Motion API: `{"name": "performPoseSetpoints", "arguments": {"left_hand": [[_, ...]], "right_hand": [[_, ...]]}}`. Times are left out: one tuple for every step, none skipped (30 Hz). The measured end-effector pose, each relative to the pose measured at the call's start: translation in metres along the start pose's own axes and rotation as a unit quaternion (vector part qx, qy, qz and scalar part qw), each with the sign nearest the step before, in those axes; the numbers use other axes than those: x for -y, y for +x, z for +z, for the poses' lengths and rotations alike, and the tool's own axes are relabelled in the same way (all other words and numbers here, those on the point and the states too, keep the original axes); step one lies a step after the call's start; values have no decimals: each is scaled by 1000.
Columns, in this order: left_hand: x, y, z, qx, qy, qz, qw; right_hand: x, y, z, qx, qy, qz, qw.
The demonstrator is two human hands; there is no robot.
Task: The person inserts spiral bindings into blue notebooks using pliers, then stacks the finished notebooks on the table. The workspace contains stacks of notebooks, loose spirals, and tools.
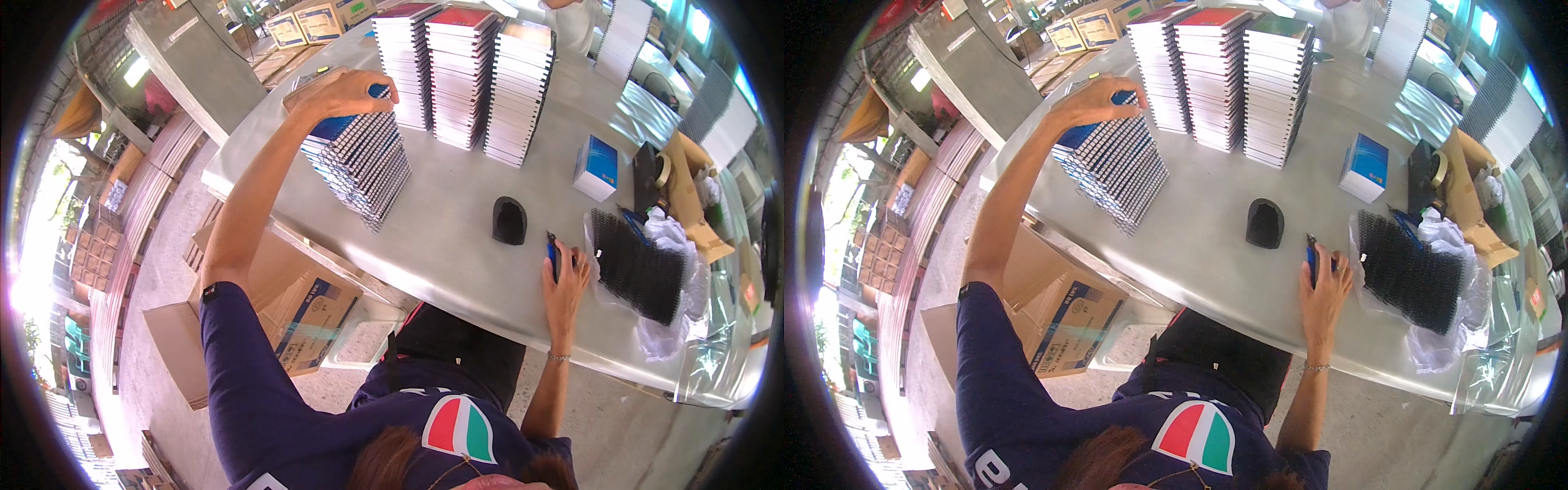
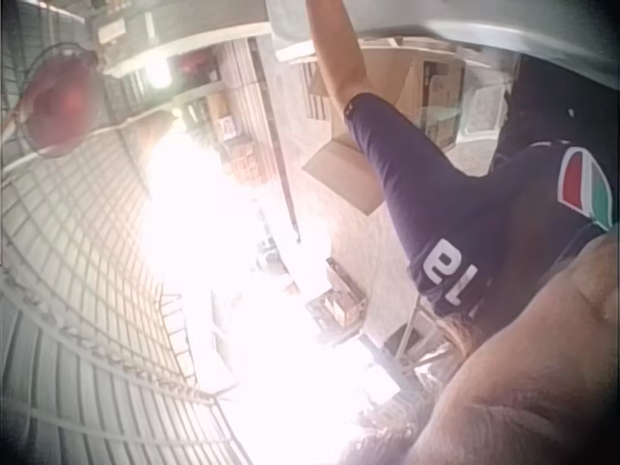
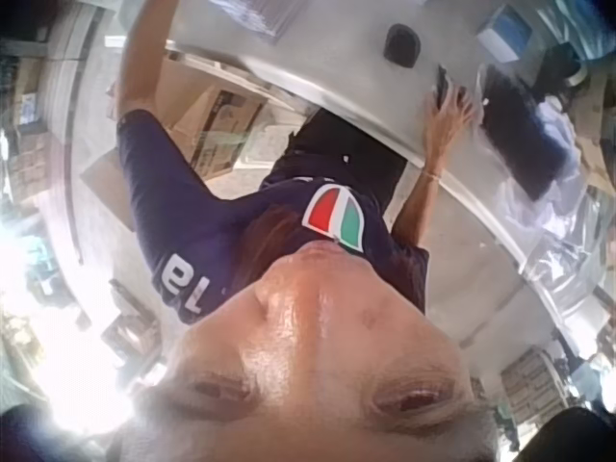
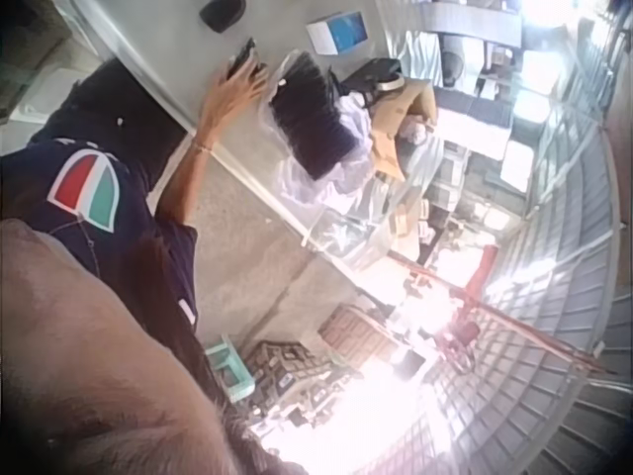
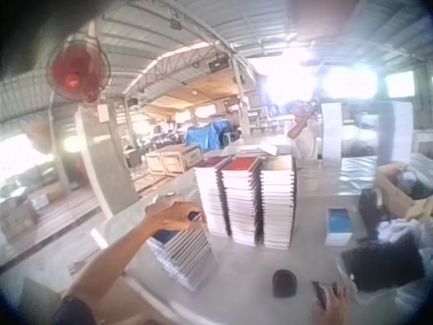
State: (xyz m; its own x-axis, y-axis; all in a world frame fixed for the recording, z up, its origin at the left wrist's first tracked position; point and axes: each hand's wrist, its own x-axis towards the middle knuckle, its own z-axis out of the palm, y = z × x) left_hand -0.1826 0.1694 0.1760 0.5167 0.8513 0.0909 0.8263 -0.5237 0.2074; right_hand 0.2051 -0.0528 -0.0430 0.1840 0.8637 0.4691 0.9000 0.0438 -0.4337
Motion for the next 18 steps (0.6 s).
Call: {"name": "performPoseSetpoints", "arguments": {"left_hand": [[-1,-1,-1,-4,-10,-2,1000],[-2,-2,-2,-8,-20,-3,1000],[-2,-2,-2,-13,-29,-4,999],[-1,-2,-2,-13,-37,0,999],[0,0,-2,-13,-44,4,999],[5,2,0,-12,-52,7,999],[9,4,3,-18,-36,13,999],[14,6,6,-24,-20,20,999],[15,12,6,-29,-4,35,999],[15,17,5,-31,-3,42,999],[17,16,4,-32,-3,51,998],[17,16,6,-30,-6,65,997],[13,11,5,-38,4,65,997],[4,7,1,-48,14,69,996],[-3,4,-7,-42,17,76,996],[-12,2,-16,-35,21,81,996],[-27,3,-25,-29,25,76,996],[-43,3,-34,-24,28,68,997]], "right_hand": [[0,0,0,1,-1,0,1000],[0,0,0,2,-1,1,1000],[-1,0,0,3,-2,1,1000],[-1,0,0,-1,-5,-6,1000],[-1,-1,-1,-6,-7,-12,1000],[-1,0,0,-8,-11,-19,1000],[0,0,0,-4,-8,-13,1000],[0,0,0,-1,-6,-7,1000],[-1,-1,-1,-3,-7,5,1000],[-4,-2,-1,-14,-8,-5,1000],[-5,-1,3,-25,-11,-14,1000],[-6,-2,3,-35,-18,-19,999],[-6,-1,4,-32,4,-26,999],[-6,3,4,-33,25,-33,999],[-8,13,2,-30,50,-46,997],[-11,28,-6,-42,77,-46,995],[-15,47,-12,-53,104,-45,992],[-33,70,-15,-54,105,-29,993]]}}
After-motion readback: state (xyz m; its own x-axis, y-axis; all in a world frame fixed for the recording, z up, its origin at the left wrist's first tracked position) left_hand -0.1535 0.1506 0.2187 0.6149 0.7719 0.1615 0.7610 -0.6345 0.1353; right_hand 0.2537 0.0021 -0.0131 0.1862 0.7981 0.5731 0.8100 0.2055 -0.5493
